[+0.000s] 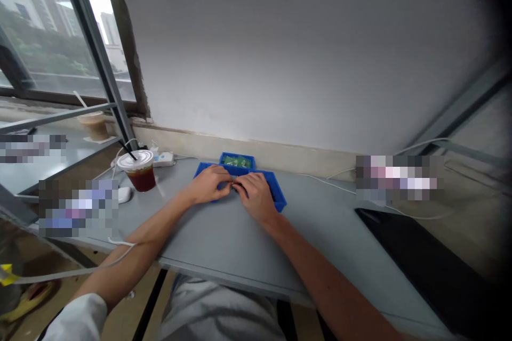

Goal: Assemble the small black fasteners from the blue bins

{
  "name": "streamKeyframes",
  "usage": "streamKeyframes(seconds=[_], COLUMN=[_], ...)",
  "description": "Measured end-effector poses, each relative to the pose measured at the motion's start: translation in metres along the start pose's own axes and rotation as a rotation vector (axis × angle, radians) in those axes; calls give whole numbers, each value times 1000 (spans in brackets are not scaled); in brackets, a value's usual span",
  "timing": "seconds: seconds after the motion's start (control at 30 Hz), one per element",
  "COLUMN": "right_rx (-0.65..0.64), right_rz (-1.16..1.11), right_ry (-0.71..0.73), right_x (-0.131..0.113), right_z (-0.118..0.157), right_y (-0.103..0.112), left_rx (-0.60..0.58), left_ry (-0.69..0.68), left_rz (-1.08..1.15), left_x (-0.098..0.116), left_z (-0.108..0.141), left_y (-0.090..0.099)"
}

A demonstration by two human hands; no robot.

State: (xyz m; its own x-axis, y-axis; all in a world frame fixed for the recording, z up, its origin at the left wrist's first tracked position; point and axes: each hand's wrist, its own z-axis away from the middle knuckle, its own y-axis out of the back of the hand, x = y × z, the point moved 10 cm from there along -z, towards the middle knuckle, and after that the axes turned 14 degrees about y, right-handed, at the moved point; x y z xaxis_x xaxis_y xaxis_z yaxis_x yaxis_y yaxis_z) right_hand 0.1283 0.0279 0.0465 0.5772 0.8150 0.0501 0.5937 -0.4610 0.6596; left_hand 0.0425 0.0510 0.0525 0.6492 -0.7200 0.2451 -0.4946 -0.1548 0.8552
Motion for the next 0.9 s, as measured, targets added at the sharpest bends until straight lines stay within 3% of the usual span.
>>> streamKeyframes(seconds=[0.9], right_rx=[-86], right_rz=[32], right_ry=[-37], right_x=[5], right_z=[-1], right_y=[-9], left_rx=[3], left_ry=[10], left_rz=[17], left_x=[0], left_z=[0], left_y=[-3])
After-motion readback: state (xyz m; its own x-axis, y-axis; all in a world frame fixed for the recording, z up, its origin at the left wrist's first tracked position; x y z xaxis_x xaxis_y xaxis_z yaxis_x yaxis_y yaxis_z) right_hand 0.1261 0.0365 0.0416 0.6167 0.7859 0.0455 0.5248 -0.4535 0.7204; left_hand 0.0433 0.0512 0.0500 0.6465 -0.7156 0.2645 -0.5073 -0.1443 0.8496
